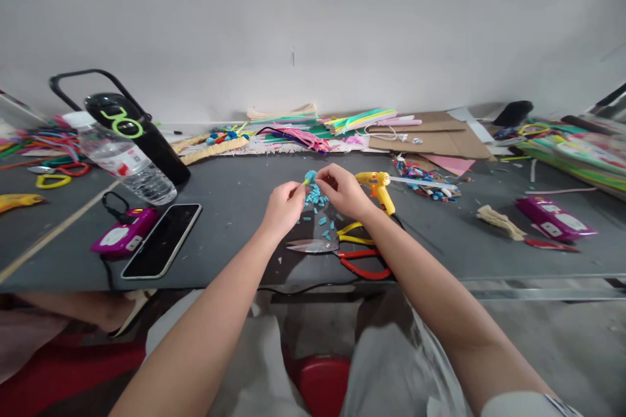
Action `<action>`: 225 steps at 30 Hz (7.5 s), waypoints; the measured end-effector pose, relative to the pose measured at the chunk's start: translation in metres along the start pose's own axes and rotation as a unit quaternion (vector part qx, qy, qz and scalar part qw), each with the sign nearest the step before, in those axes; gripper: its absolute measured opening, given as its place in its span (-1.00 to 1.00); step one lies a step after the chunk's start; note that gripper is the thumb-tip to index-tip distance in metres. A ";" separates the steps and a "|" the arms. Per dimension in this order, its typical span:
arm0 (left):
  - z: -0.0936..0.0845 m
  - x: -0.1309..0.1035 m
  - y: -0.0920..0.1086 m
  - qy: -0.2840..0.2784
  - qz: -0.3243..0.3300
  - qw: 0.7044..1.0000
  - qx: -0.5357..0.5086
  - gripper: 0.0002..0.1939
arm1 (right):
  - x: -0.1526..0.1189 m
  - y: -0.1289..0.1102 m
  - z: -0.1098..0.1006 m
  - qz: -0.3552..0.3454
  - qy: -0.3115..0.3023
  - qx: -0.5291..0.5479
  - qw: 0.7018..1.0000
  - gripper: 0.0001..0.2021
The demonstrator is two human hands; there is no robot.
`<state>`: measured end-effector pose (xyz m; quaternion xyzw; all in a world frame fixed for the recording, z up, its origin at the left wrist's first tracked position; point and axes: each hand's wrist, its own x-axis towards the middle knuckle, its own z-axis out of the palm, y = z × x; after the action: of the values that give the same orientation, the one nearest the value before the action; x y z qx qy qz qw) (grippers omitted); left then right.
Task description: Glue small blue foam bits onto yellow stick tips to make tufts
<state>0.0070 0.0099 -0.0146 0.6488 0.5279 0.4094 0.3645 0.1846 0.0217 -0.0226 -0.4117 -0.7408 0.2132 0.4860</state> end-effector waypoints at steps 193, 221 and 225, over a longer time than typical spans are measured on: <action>-0.028 -0.005 0.005 0.016 0.085 0.965 0.246 -0.73 | -0.001 0.019 0.001 0.037 -0.174 -0.179 0.968 -0.92; 0.000 -0.003 0.004 -0.027 -0.035 0.988 -0.148 -0.78 | 0.001 -0.005 0.007 0.150 -0.031 0.262 0.953 -0.55; 0.002 -0.002 0.001 -0.032 -0.033 0.989 -0.138 -0.77 | 0.001 -0.008 0.009 0.148 -0.034 0.250 0.956 -0.55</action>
<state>0.0088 0.0080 -0.0143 0.5871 0.4757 0.4454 0.4803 0.1732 0.0188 -0.0203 -0.3749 -0.6108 0.4747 0.5109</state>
